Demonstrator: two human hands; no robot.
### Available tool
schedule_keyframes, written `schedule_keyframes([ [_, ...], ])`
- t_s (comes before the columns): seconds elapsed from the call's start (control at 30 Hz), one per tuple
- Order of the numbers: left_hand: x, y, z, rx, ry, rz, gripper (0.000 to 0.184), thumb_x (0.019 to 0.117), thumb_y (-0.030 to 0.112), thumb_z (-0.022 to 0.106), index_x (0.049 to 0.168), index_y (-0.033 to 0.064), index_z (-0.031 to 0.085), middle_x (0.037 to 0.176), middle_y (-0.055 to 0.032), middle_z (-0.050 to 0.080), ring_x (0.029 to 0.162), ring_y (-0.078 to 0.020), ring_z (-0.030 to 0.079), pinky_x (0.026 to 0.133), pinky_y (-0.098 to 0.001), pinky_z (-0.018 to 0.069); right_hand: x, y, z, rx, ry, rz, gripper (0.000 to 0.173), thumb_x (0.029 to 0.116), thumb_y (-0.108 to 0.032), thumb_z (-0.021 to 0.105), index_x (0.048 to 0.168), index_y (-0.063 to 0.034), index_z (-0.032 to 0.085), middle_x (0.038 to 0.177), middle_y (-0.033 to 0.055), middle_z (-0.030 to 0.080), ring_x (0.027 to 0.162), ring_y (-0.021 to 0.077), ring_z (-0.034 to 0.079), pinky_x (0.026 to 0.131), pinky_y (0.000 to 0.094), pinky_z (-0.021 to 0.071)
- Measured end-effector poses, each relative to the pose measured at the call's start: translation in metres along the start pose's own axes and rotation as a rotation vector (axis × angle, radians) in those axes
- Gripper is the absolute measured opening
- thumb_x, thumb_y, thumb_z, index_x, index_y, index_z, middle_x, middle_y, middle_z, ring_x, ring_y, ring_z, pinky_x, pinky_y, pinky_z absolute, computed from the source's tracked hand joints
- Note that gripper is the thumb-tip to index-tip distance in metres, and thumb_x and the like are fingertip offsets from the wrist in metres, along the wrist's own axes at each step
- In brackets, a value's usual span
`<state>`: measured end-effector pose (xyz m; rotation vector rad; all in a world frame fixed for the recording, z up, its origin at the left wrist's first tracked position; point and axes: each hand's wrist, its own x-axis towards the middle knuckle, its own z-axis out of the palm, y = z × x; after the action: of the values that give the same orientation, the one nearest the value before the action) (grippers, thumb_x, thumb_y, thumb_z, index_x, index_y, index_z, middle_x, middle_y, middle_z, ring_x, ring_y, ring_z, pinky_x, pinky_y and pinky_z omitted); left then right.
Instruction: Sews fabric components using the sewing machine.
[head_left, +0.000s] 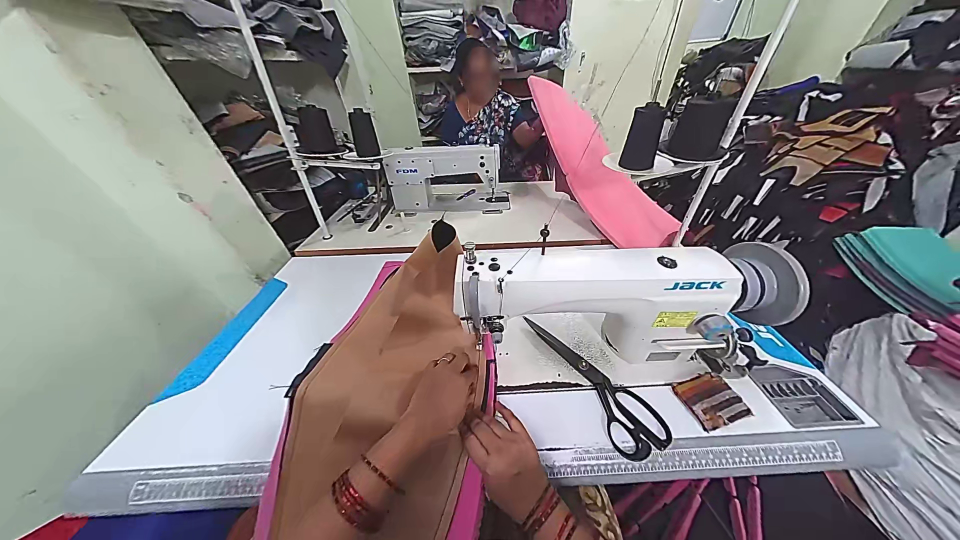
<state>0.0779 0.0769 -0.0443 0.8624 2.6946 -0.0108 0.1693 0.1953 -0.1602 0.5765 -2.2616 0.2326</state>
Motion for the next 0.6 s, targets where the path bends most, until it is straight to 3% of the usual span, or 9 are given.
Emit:
schedule_keyframes([
  [0.07, 0.004, 0.004, -0.004, 0.058, -0.067, -0.032, 0.039, 0.1071, 0.014, 0.046, 0.143, 0.0054, 0.057, 0.155, -0.0180, 0.046, 0.143, -0.0415, 0.043, 0.112, -0.0608, 0.0365, 0.005, 0.001, 0.000, 0.039, -0.050, 0.030, 0.021, 0.0869, -0.004, 0.061, 0.095, -0.0121, 0.077, 0.103, 0.0013, 0.078, 0.103, 0.0195, 0.075, 0.097, 0.0480, 0.0566],
  [0.17, 0.021, -0.003, 0.002, 0.075, -0.031, -0.059, 0.037, 0.1037, 0.012, 0.052, 0.139, 0.0060, 0.061, 0.150, -0.0150, 0.052, 0.138, -0.0377, 0.049, 0.108, -0.0585, 0.0418, 0.013, 0.006, 0.003, 0.068, -0.107, 0.075, 0.018, 0.0854, -0.001, 0.064, 0.092, -0.0114, 0.077, 0.100, 0.0018, 0.078, 0.100, 0.0202, 0.076, 0.100, 0.0501, 0.0550],
  [0.3, 0.011, 0.004, -0.012, -0.026, 0.032, -0.060, 0.037, 0.1087, 0.019, 0.046, 0.140, 0.0038, 0.059, 0.151, -0.0178, 0.052, 0.143, -0.0394, 0.045, 0.118, -0.0571, 0.0310, 0.022, 0.012, -0.002, 0.098, -0.124, 0.154, 0.021, 0.0827, 0.003, 0.065, 0.094, -0.0090, 0.079, 0.102, 0.0044, 0.079, 0.102, 0.0222, 0.076, 0.098, 0.0526, 0.0553],
  [0.4, 0.017, -0.010, 0.011, 0.002, 0.156, 0.019, 0.032, 0.1065, 0.015, 0.048, 0.130, 0.0064, 0.069, 0.139, -0.0156, 0.062, 0.134, -0.0366, 0.053, 0.109, -0.0566, 0.0415, 0.026, 0.016, 0.001, 0.132, -0.163, 0.213, 0.022, 0.0832, 0.005, 0.066, 0.094, -0.0083, 0.079, 0.105, 0.0055, 0.079, 0.105, 0.0234, 0.076, 0.100, 0.0544, 0.0545],
  [0.6, 0.035, -0.006, 0.006, 0.078, 0.042, -0.037, 0.036, 0.1035, 0.005, 0.045, 0.134, 0.0050, 0.064, 0.145, -0.0165, 0.053, 0.136, -0.0362, 0.049, 0.108, -0.0557, 0.0414, 0.038, 0.030, 0.002, 0.203, -0.270, 0.268, 0.024, 0.0864, 0.009, 0.062, 0.098, -0.0046, 0.078, 0.109, 0.0094, 0.078, 0.108, 0.0273, 0.075, 0.105, 0.0590, 0.0498],
])
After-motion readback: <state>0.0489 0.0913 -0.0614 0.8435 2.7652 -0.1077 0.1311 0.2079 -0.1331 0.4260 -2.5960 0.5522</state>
